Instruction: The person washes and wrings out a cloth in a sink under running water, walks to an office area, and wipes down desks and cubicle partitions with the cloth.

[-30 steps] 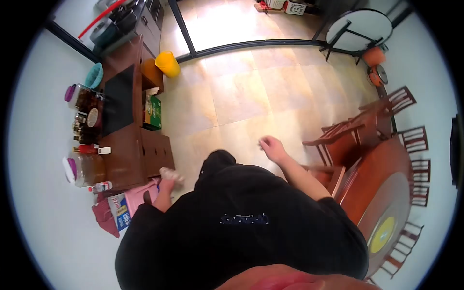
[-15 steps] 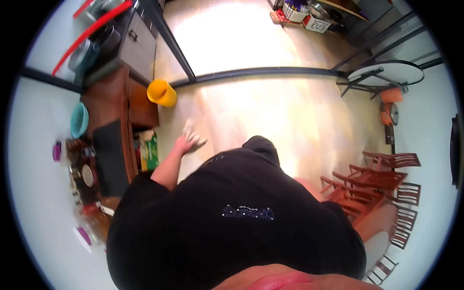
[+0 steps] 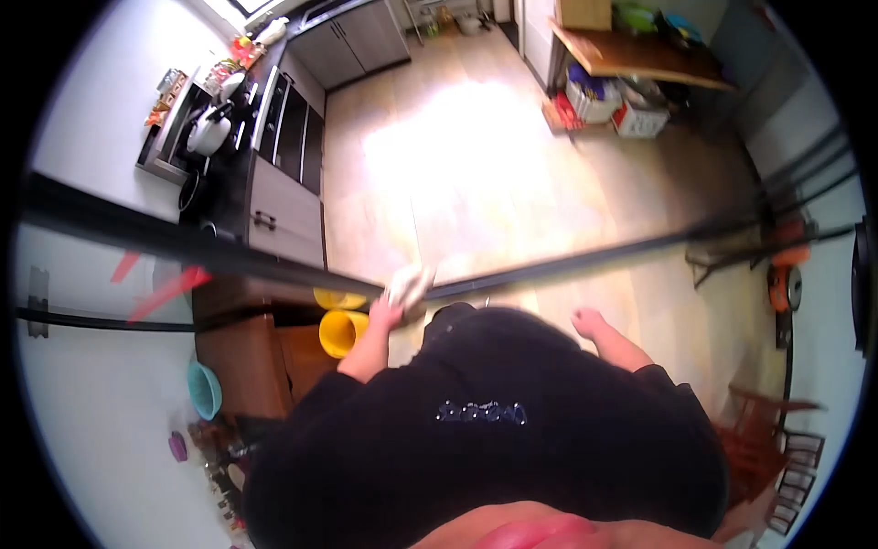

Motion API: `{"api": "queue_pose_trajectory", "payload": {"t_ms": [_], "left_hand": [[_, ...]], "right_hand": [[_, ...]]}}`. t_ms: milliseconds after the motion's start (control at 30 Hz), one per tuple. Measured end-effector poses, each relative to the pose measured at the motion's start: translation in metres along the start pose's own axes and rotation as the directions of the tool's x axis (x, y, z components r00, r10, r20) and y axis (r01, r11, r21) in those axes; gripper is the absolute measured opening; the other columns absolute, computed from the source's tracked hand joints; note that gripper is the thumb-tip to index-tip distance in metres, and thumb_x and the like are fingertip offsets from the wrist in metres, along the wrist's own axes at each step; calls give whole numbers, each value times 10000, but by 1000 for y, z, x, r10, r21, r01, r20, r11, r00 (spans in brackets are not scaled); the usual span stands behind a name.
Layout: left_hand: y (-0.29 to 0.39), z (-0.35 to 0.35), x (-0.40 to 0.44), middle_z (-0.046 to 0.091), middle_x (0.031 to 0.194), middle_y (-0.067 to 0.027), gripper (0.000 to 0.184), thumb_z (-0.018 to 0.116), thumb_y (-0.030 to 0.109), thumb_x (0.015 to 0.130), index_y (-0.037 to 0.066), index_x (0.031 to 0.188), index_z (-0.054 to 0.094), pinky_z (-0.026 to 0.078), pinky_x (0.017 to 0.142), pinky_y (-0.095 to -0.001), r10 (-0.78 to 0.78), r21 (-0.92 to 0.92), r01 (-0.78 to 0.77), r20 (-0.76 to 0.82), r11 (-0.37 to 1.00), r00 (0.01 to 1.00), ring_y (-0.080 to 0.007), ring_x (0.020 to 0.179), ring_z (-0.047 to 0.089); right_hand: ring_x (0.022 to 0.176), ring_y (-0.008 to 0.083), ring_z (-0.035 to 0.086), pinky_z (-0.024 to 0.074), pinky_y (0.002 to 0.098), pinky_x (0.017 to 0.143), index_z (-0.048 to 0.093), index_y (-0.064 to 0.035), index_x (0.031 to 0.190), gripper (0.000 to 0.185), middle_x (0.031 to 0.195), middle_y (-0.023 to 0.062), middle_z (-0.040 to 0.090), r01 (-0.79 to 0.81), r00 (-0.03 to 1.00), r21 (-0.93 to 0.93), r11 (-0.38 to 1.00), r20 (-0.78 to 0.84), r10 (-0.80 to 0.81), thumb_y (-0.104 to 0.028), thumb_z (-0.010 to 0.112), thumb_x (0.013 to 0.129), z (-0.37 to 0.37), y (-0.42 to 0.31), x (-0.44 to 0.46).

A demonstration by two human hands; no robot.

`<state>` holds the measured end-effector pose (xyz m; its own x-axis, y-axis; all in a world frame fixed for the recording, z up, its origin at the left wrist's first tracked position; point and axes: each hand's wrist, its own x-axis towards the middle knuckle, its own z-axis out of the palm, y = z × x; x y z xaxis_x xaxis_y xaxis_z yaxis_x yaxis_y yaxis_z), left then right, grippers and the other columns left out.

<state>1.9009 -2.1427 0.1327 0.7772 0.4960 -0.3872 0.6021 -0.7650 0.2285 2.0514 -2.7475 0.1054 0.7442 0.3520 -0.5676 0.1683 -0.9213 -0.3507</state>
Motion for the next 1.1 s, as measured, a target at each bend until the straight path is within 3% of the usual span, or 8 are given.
{"api": "queue_pose_trajectory", "payload": {"t_ms": [33, 133, 200, 367, 600, 833, 933, 1100], "left_hand": [[-11, 0, 6, 533, 1506, -183, 658, 590, 528, 921, 145, 1455, 568, 492, 1093, -477, -147, 41, 141, 229, 989, 962, -366, 1402, 499], [-36, 3, -3, 585, 1446, -134, 417, 415, 358, 1022, 192, 1300, 679, 498, 1064, -513, 231, 611, -494, 459, 619, 858, -347, 1436, 450], [-48, -3, 1, 596, 1426, -141, 413, 437, 369, 1014, 180, 1287, 683, 506, 1045, -520, -4, 328, -172, 474, 929, 881, -353, 1407, 475], [-39, -44, 148, 621, 1376, -160, 411, 493, 399, 995, 151, 1254, 694, 527, 995, -539, -206, 138, 158, 473, 978, 857, -369, 1336, 535], [49, -204, 572, 708, 1202, -198, 498, 638, 509, 913, 154, 1256, 702, 565, 921, -499, -153, -249, 169, 80, 954, 985, -395, 1127, 668], [163, -480, 890, 684, 1131, -237, 571, 798, 489, 833, 19, 1144, 704, 546, 907, -471, -190, -489, -89, -492, 868, 849, -410, 1036, 670], [163, -518, 959, 698, 1108, -217, 548, 821, 471, 819, 22, 1113, 712, 544, 897, -470, -235, -583, -139, -519, 800, 822, -395, 1022, 679], [88, -457, 1000, 713, 1197, -239, 650, 768, 491, 824, 24, 1264, 658, 547, 985, -471, -527, -432, 396, -243, 810, 814, -425, 1121, 680]], "right_hand": [[1029, 382, 715, 555, 463, 905, 747, -46, 1105, 358, 1065, 213, 751, 59, 987, 204, 977, -160, -27, -351, 632, 955, -56, -41, 56], [836, 198, 722, 566, 361, 785, 731, -6, 1115, 359, 939, 134, 774, 265, 960, 267, 926, -157, -230, -332, 646, 990, -204, -136, 246], [830, 211, 725, 567, 364, 785, 721, -3, 1120, 353, 962, 135, 775, 357, 913, 289, 888, -309, -266, -323, 636, 999, -276, -188, 349], [976, 336, 723, 566, 418, 862, 728, -60, 1088, 308, 1041, 202, 753, 297, 910, 276, 914, -371, -184, -333, 661, 962, -364, -269, 519], [1118, 395, 694, 545, 463, 997, 773, -76, 1120, 407, 1148, 220, 736, -82, 954, -170, 982, 272, 127, -383, 604, 912, -348, -245, 575], [1120, 409, 685, 545, 475, 991, 761, -59, 1135, 409, 1174, 228, 726, -227, 911, -40, 973, 344, 226, -377, 591, 943, -419, -226, 706], [1114, 408, 687, 546, 475, 987, 757, -59, 1137, 405, 1170, 227, 727, -126, 908, -145, 981, 381, 173, -381, 595, 952, -471, -264, 831], [1104, 407, 689, 549, 475, 979, 749, -61, 1142, 399, 1165, 226, 730, 280, 930, -437, 855, 345, -129, -388, 601, 966, -608, -443, 1091]]}}
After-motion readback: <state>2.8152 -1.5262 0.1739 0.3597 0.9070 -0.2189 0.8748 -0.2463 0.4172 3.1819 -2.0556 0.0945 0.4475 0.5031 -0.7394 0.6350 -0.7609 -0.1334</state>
